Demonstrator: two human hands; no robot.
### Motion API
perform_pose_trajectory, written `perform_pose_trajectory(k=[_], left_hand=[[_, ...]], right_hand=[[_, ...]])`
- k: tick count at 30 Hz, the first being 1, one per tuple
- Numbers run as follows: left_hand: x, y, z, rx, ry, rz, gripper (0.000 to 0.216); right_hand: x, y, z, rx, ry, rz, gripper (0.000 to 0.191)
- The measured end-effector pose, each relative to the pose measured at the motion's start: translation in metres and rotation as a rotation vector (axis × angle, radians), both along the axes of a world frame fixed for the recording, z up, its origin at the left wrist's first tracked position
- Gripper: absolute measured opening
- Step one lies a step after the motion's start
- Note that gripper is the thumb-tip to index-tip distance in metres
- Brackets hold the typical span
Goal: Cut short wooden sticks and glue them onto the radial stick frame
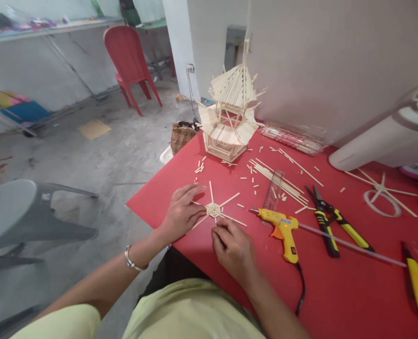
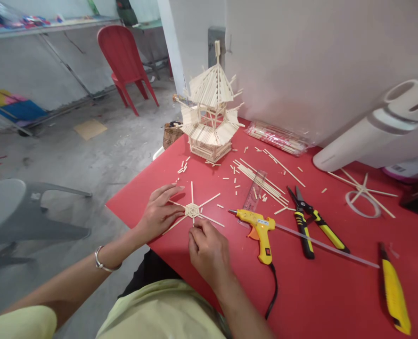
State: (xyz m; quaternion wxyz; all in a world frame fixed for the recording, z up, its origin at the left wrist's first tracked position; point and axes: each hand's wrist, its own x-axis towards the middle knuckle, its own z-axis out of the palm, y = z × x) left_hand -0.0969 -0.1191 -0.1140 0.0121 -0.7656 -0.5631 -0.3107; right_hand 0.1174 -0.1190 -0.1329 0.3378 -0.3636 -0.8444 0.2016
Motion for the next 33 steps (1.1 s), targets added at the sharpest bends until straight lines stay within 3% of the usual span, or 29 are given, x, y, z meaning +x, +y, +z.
perform_pose_trajectory(k=[33], left_hand=[[0.0007, 0.0009, 0.0004, 0.001, -0.065, 0.01, 0.012]], right_hand=[[-0.0008, 0.0005, 0.0017, -0.016, 0.004, 0.006, 0.018]])
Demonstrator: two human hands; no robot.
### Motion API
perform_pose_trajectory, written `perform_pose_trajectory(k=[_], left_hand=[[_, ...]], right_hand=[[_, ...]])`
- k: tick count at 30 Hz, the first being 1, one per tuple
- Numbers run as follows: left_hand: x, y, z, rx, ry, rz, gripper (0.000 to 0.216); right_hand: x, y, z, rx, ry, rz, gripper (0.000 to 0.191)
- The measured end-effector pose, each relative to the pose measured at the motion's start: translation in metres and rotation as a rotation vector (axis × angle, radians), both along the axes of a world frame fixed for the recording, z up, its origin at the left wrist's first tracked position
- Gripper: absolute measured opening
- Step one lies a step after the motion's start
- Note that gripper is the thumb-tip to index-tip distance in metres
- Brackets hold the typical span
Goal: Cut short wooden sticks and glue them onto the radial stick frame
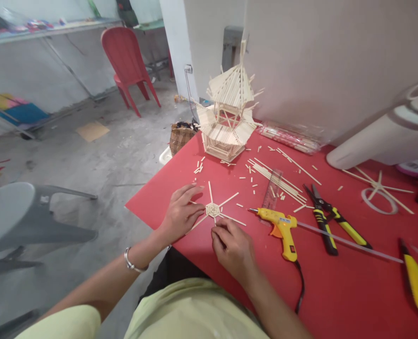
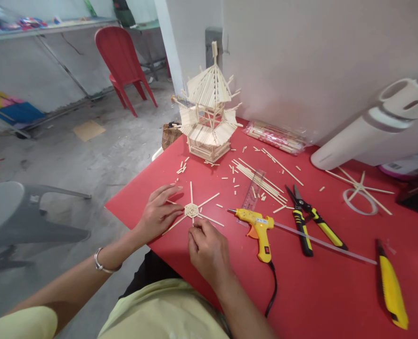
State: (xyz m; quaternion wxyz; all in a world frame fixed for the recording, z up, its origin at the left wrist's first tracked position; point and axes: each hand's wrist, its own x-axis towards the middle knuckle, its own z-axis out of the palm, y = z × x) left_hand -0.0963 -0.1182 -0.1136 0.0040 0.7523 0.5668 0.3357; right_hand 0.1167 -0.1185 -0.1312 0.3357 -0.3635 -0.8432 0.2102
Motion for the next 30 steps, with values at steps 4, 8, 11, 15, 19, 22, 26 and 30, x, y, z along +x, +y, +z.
perform_pose_trajectory(k=[4, 8, 11, 15, 19, 22, 26, 30], left_hand=[[0.002, -0.007, 0.003, 0.033, -0.035, 0.063, 0.014], [0.004, -0.025, 0.009, -0.001, 0.034, 0.086, 0.008], [0.002, -0.037, 0.012, -0.068, 0.131, 0.047, 0.016], [-0.003, -0.041, 0.009, -0.108, 0.162, 0.0, 0.014], [-0.006, -0.036, 0.003, -0.089, 0.139, 0.011, 0.013], [-0.007, -0.034, 0.0, -0.083, 0.108, 0.017, 0.014], [-0.007, -0.035, 0.002, -0.094, 0.001, 0.046, 0.013], [-0.003, -0.034, 0.011, -0.159, -0.228, 0.042, 0.017]], right_hand=[[-0.001, 0.001, 0.002, 0.013, 0.014, -0.01, 0.018], [0.001, -0.002, 0.007, 0.045, 0.039, -0.047, 0.015], [0.006, -0.008, 0.011, 0.05, -0.014, -0.069, 0.012], [0.009, -0.015, 0.019, 0.024, -0.092, -0.053, 0.011], [0.008, -0.015, 0.025, 0.025, -0.153, -0.003, 0.017], [0.007, -0.014, 0.028, 0.034, -0.201, -0.006, 0.02], [0.008, -0.015, 0.035, 0.006, -0.152, -0.053, 0.019], [0.001, -0.015, 0.043, -0.143, 0.012, -0.085, 0.018]])
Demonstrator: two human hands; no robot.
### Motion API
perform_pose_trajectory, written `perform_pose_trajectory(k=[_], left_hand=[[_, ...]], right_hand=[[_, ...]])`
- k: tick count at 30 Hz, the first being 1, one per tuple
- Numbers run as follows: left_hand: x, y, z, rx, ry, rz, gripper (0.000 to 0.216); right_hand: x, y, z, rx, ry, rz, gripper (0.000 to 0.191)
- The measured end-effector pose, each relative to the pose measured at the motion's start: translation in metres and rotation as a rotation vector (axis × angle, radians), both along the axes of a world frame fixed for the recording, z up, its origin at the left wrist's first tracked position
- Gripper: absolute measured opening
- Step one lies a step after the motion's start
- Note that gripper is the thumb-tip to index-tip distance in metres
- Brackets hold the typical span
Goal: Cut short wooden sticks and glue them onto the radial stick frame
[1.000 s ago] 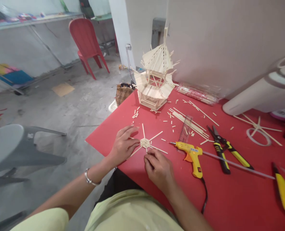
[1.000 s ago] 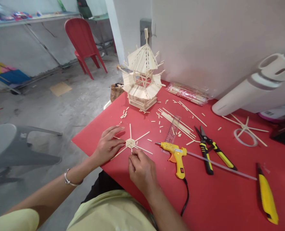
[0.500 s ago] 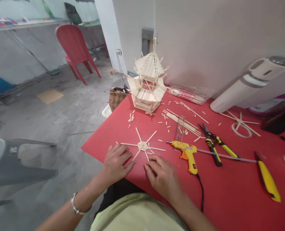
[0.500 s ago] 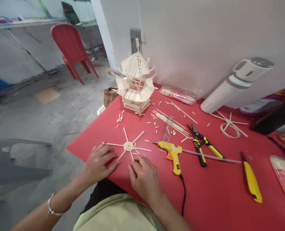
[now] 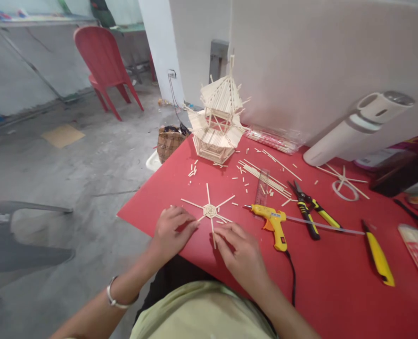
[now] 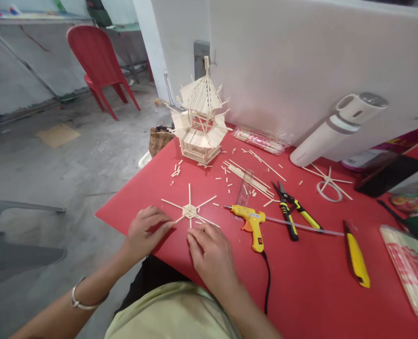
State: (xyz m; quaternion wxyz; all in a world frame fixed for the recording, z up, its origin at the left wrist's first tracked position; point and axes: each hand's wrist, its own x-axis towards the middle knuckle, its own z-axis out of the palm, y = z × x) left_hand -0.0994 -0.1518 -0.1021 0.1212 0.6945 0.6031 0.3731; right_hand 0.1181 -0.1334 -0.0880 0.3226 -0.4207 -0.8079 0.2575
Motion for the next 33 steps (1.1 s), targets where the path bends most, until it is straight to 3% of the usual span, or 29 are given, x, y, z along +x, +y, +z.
perform_pose_trajectory(k=[5, 15, 22, 24, 30, 33], left_hand=[[0.007, 0.004, 0.013, -0.102, -0.232, -0.028, 0.025], [0.011, 0.005, 0.022, -0.251, -0.441, -0.057, 0.028], [0.017, 0.006, 0.026, -0.398, -0.658, -0.062, 0.032], [0.02, 0.006, 0.027, -0.424, -0.705, -0.043, 0.033], [0.025, 0.007, 0.027, -0.46, -0.817, 0.007, 0.031], [0.026, 0.008, 0.024, -0.476, -0.847, -0.003, 0.03]], right_hand=[[-0.02, 0.01, 0.008, -0.196, 0.181, 0.01, 0.019], [-0.027, 0.02, 0.011, -0.171, 0.222, 0.09, 0.018], [-0.027, 0.019, 0.017, -0.513, 0.402, 0.079, 0.023], [-0.026, 0.019, 0.017, -0.505, 0.407, 0.078, 0.022], [-0.027, 0.019, 0.016, -0.285, 0.271, 0.015, 0.02], [-0.028, 0.019, 0.018, -0.323, 0.27, -0.009, 0.019]])
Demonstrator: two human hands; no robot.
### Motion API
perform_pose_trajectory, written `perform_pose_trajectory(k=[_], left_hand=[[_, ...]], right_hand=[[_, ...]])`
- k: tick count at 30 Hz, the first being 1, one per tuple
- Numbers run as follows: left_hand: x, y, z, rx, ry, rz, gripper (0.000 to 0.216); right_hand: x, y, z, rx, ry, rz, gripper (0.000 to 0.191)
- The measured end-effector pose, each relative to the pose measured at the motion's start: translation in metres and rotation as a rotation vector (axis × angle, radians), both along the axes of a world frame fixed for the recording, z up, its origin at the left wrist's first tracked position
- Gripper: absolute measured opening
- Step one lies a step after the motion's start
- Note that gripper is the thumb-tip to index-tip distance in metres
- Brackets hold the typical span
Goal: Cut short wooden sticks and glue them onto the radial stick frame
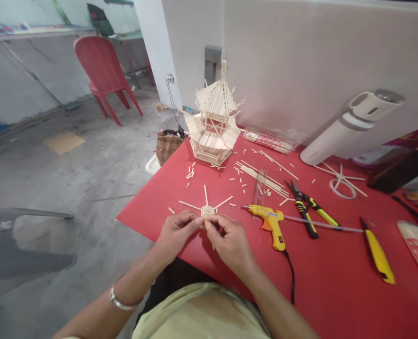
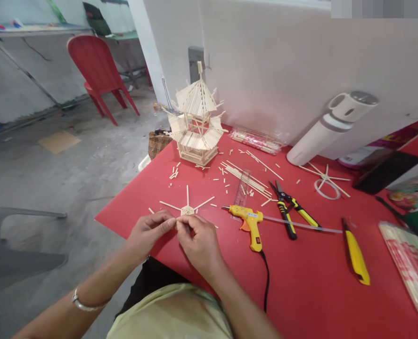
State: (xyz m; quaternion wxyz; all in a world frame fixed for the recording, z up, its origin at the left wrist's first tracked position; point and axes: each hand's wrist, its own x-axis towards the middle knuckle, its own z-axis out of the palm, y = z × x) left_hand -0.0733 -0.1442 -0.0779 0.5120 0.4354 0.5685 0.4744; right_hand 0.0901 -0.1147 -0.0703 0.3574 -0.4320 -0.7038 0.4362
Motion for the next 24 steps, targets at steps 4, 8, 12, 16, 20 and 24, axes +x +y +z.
perform_pose_trajectory(k=[4, 8, 12, 16, 20, 24], left_hand=[[0.0005, 0.0, 0.0001, 0.001, -0.011, -0.011, 0.033], [0.0002, 0.0002, 0.0041, 0.002, -0.014, -0.025, 0.036], [-0.0011, -0.0003, 0.0036, -0.007, -0.047, -0.054, 0.038], [-0.0006, -0.0001, 0.0011, -0.011, -0.027, -0.068, 0.039], [0.0011, 0.0014, 0.0027, -0.021, 0.058, -0.064, 0.045], [-0.0027, 0.0012, 0.0045, 0.001, 0.013, -0.122, 0.043]], right_hand=[[-0.0009, 0.0, 0.0007, -0.123, 0.056, 0.008, 0.021], [-0.0012, 0.0011, -0.0016, -0.214, 0.139, 0.031, 0.022], [-0.0001, 0.0029, -0.0047, -0.313, 0.221, 0.059, 0.025], [-0.0006, 0.0031, -0.0043, -0.389, 0.268, 0.066, 0.025], [-0.0006, 0.0015, 0.0007, -0.431, 0.289, 0.082, 0.023], [0.0054, -0.0013, 0.0027, -0.713, 0.495, 0.153, 0.031]])
